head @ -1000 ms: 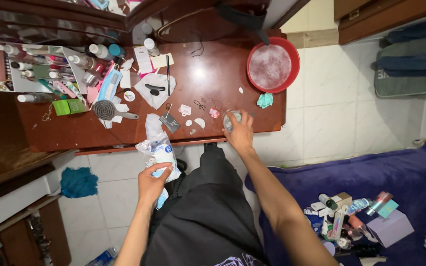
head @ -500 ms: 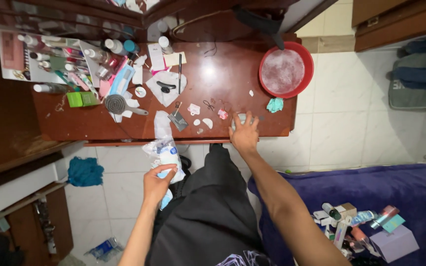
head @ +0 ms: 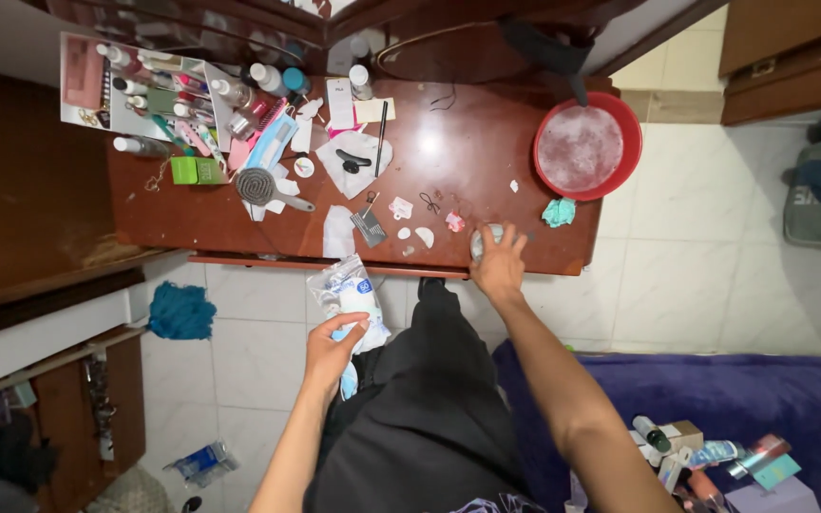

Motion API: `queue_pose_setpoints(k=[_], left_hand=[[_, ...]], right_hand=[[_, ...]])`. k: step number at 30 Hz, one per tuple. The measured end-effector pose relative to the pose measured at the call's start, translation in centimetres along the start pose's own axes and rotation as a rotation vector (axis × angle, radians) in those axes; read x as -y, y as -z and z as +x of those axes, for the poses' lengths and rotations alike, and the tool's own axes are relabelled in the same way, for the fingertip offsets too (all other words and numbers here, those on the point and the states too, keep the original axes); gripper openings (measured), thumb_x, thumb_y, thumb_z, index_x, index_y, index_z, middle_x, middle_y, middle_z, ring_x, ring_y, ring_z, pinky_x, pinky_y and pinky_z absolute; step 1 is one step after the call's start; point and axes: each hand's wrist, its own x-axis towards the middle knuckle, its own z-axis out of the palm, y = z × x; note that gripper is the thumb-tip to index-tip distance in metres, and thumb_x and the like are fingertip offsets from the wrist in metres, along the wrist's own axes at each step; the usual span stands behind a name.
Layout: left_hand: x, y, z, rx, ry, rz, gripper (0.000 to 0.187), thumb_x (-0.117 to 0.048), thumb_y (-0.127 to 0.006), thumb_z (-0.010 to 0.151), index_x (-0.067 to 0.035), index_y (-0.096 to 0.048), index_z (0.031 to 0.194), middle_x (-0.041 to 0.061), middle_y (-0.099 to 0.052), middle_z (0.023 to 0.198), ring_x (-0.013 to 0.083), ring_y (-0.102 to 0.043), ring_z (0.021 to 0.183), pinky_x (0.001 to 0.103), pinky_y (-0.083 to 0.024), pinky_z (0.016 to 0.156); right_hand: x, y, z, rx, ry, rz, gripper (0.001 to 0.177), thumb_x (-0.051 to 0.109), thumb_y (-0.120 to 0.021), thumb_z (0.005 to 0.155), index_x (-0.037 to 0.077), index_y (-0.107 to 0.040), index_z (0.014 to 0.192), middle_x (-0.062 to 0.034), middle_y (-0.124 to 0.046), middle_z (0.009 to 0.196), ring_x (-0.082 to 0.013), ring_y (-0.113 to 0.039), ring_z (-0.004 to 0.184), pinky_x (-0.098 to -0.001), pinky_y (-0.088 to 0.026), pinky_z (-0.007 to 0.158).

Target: Tidying a desk by picking up small items, putting them in a bag, and wiping the surface with a cloth.

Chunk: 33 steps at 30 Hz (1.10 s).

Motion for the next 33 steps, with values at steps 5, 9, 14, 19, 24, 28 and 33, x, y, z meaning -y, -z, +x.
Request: queue_pose_setpoints(k=[5, 9, 14, 19, 24, 28, 33], left_hand=[[0.1, 0.3, -1.1, 0.032, 0.022, -0.119, 0.022, -0.015, -0.082, 0.109, -0.009, -0.096, 0.125, 0.016, -0.073, 0.115, 0.0221, -0.064, 0.117, 0.042, -0.059, 0.111], [1.8, 1.3, -0.3, 0.061, 0.017, -0.141, 0.023, -0.017, -0.081, 0.111, -0.01, -0.096, 0.127, 0.015, -0.073, 0.116, 0.024, -0.067, 0.119, 0.044, -0.06, 0.112], [5.7, 3.6, 1.4, 0.043, -0.059, -0.071, 0.027, -0.015, -0.078, 0.11, -0.013, -0.095, 0.131, 0.026, -0.071, 0.137, 0.0343, -0.062, 0.142, 0.052, -0.048, 0.128], [11.6, 9.2, 3.7, -0.053, -0.205, 0.038, 0.037, -0.012, -0.071, 0.106, -0.022, -0.095, 0.134, 0.034, -0.069, 0.147, 0.0421, -0.058, 0.155, 0.055, -0.04, 0.137], [18.1, 12.8, 6.7, -0.213, -0.276, -0.115, 0.039, -0.009, -0.072, 0.102, -0.02, -0.094, 0.131, 0.021, -0.064, 0.125, 0.0293, -0.059, 0.133, 0.047, -0.049, 0.125], [22.0, 13.1, 10.8, -0.233, -0.094, -0.336, 0.038, -0.005, -0.067, 0.098, -0.011, -0.092, 0.126, 0.007, -0.087, 0.129, 0.0186, -0.076, 0.118, 0.027, -0.058, 0.105], [28.7, 11.2, 13.8, -0.046, -0.088, -0.156, 0.042, -0.005, -0.07, 0.096, -0.018, -0.093, 0.128, 0.0, -0.082, 0.115, 0.0123, -0.068, 0.097, 0.024, -0.053, 0.087]], right_hand=[[-0.4, 1.4, -4.0, -0.092, -0.009, 0.12, 0.079, 0.023, -0.095, 0.089, 0.025, -0.061, 0.159, -0.0156, -0.04, 0.159, -0.0502, -0.041, 0.151, -0.0678, -0.073, 0.098], [-1.3, 0.8, -8.9, -0.122, -0.046, 0.22, 0.08, 0.022, -0.095, 0.086, 0.023, -0.064, 0.159, -0.0173, -0.042, 0.16, -0.0511, -0.043, 0.15, -0.0719, -0.071, 0.099], [-3.8, -2.7, -16.0, -0.071, -0.162, 0.264, 0.084, 0.025, -0.098, 0.084, 0.03, -0.063, 0.161, -0.0135, -0.043, 0.162, -0.0494, -0.046, 0.151, -0.0695, -0.067, 0.109], [-5.6, -8.0, -25.7, -0.094, -0.292, 0.283, 0.086, 0.026, -0.101, 0.083, 0.028, -0.066, 0.161, -0.016, -0.044, 0.164, -0.0536, -0.05, 0.153, -0.0694, -0.065, 0.115], [-7.6, -15.1, -38.3, -0.262, -0.459, 0.372, 0.094, 0.023, -0.107, 0.072, 0.026, -0.071, 0.159, -0.0228, -0.055, 0.161, -0.0645, -0.062, 0.144, -0.07, -0.058, 0.12], [-11.2, -22.1, -47.6, -0.42, -0.5, 0.396, 0.09, 0.038, -0.106, 0.067, 0.026, -0.074, 0.15, -0.0212, -0.073, 0.142, -0.0441, -0.063, 0.143, -0.0487, -0.05, 0.123], [-15.7, -28.4, -57.6, -0.347, -0.834, 0.344, 0.093, 0.046, -0.102, 0.068, 0.037, -0.072, 0.155, -0.0219, -0.077, 0.137, -0.0452, -0.068, 0.139, -0.0542, -0.058, 0.116]])
